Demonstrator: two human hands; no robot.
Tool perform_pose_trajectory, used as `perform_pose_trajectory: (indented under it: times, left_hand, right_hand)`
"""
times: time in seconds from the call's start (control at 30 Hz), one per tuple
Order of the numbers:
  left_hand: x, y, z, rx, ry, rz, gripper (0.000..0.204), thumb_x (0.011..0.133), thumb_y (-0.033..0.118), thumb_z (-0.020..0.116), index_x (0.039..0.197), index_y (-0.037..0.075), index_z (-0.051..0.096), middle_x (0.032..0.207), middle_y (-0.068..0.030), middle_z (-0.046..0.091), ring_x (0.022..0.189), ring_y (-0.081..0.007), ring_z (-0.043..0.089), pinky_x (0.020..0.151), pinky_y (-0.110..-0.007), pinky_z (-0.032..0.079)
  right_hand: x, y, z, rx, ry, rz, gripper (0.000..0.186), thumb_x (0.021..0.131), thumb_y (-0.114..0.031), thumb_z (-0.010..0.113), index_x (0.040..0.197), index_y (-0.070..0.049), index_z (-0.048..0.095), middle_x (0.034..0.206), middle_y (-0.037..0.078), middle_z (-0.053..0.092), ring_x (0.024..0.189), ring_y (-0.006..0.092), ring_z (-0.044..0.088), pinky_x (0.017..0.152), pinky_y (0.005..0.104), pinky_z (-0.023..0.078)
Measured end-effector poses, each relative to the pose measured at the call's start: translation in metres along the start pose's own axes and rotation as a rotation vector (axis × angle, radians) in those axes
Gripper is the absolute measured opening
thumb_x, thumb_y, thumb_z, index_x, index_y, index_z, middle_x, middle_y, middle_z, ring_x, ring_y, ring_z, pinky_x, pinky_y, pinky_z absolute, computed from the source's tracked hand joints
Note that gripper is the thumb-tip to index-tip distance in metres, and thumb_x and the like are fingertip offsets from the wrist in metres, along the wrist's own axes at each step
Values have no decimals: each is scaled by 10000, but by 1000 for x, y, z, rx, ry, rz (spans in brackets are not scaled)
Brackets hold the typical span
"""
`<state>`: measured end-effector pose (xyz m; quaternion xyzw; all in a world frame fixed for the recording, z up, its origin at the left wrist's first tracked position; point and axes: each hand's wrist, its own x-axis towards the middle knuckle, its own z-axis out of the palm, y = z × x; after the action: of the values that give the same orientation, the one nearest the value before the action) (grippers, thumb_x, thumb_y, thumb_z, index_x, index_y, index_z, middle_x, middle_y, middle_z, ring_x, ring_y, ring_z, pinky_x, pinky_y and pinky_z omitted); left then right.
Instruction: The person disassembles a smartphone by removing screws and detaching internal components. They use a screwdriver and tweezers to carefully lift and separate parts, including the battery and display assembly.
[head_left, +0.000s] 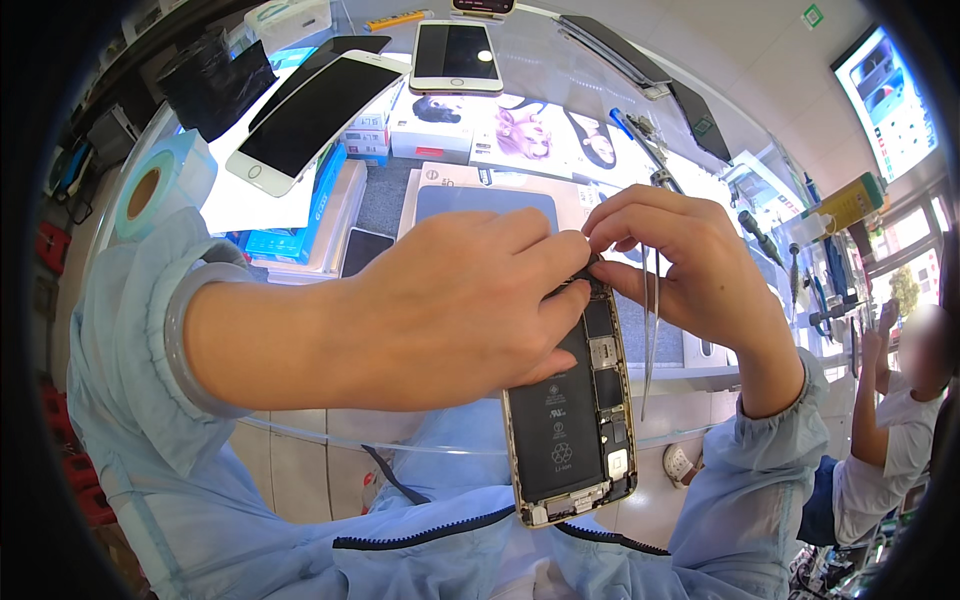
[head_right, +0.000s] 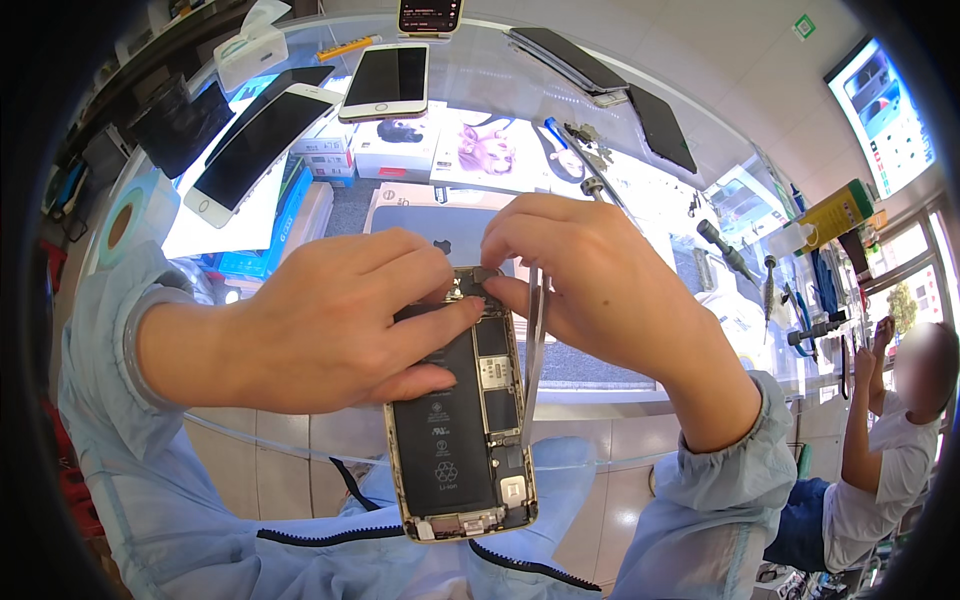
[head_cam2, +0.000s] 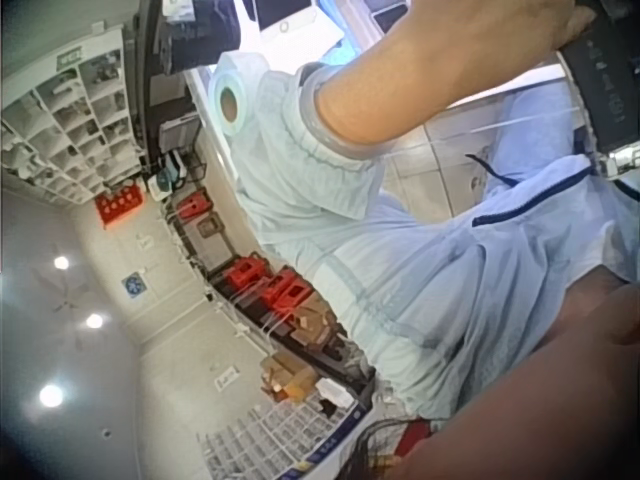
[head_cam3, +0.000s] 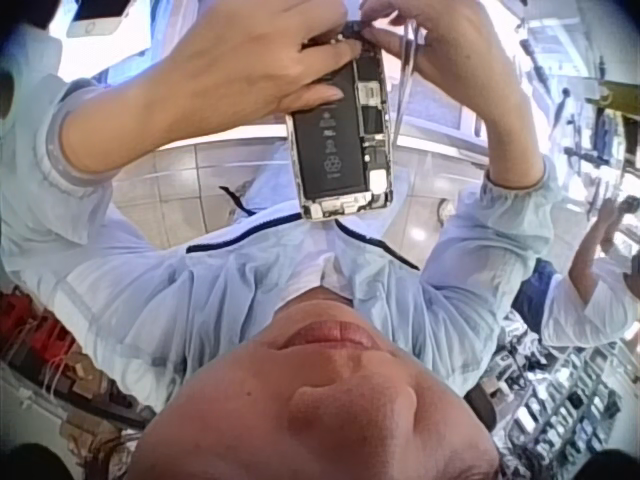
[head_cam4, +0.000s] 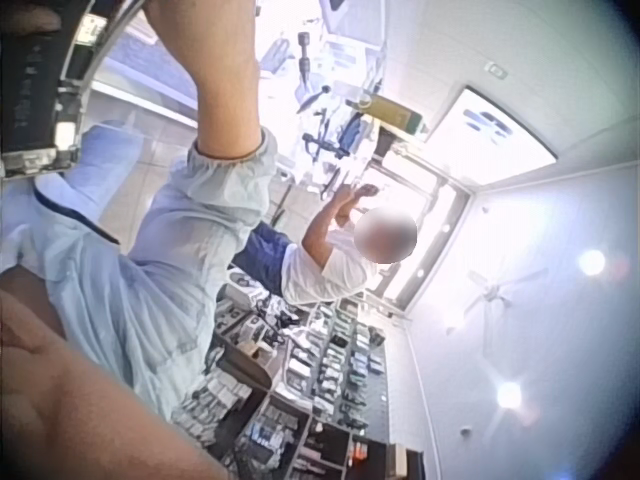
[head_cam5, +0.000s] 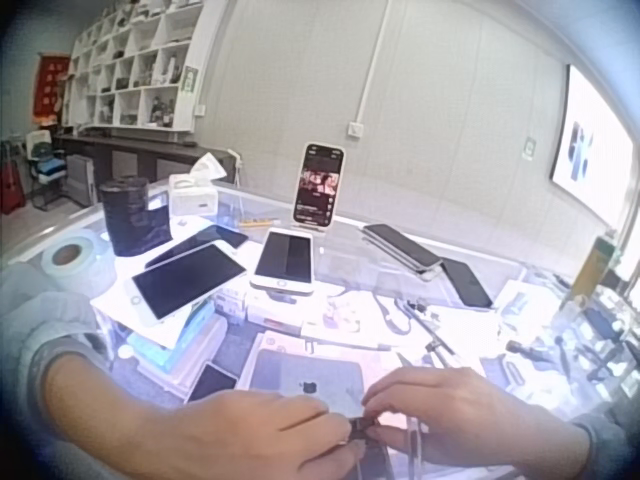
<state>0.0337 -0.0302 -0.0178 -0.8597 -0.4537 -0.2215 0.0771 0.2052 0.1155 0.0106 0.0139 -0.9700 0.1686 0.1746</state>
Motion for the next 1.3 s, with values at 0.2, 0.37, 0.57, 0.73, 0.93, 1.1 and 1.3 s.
perform_pose_trajectory:
  times: [0.2,0.37,0.57,0.73,0.93,1.1,1.3]
  left_hand:
    - [2,-1,2,-18,6,6,408,691,277,729,1009,42,626,875,-66,519,810,-221,534,647,-328,472]
    - [1,0,2,-24,-2,5,410,687,272,732,1007,40,625,871,-66,512,806,-224,528,646,-330,468]
    - [1,-1,2,-29,1,17,427,686,271,733,1026,31,633,886,-75,506,823,-227,523,657,-334,466]
    - [1,0,1,-41,-9,7,422,688,271,736,1015,24,639,888,-76,505,825,-228,522,660,-334,467]
    - [1,0,2,-31,12,14,424,683,275,740,1012,26,641,885,-74,505,823,-226,524,661,-332,468]
    - [1,-1,2,-27,10,10,426,681,279,740,1013,32,641,887,-72,508,822,-222,525,662,-330,469]
    - [1,-1,3,-26,13,3,421,674,289,743,1002,42,649,886,-67,516,828,-220,526,666,-324,469]
  right_hand:
    - [1,-5,0,-13,-28,44,171,702,0,694,806,-25,561,795,102,604,749,320,602,639,386,482]
    - [2,-9,-1,-55,-47,62,141,712,13,667,793,-12,555,781,128,587,743,340,594,634,402,476]
    - [0,-21,1,-199,-92,179,194,711,22,680,868,-1,568,880,115,607,786,339,602,670,379,487]
    - [2,-25,5,-287,-77,163,205,700,42,658,875,6,557,866,126,591,775,347,591,661,389,480]
    - [0,-30,6,-315,-73,152,196,718,37,640,881,9,536,885,135,576,785,351,583,665,400,477]
    - [-1,-23,5,-276,-86,100,177,756,3,617,899,7,513,882,140,546,801,351,567,682,406,471]
    - [-5,-19,8,-226,-59,65,119,805,-33,572,882,10,493,868,151,505,828,338,550,710,406,459]
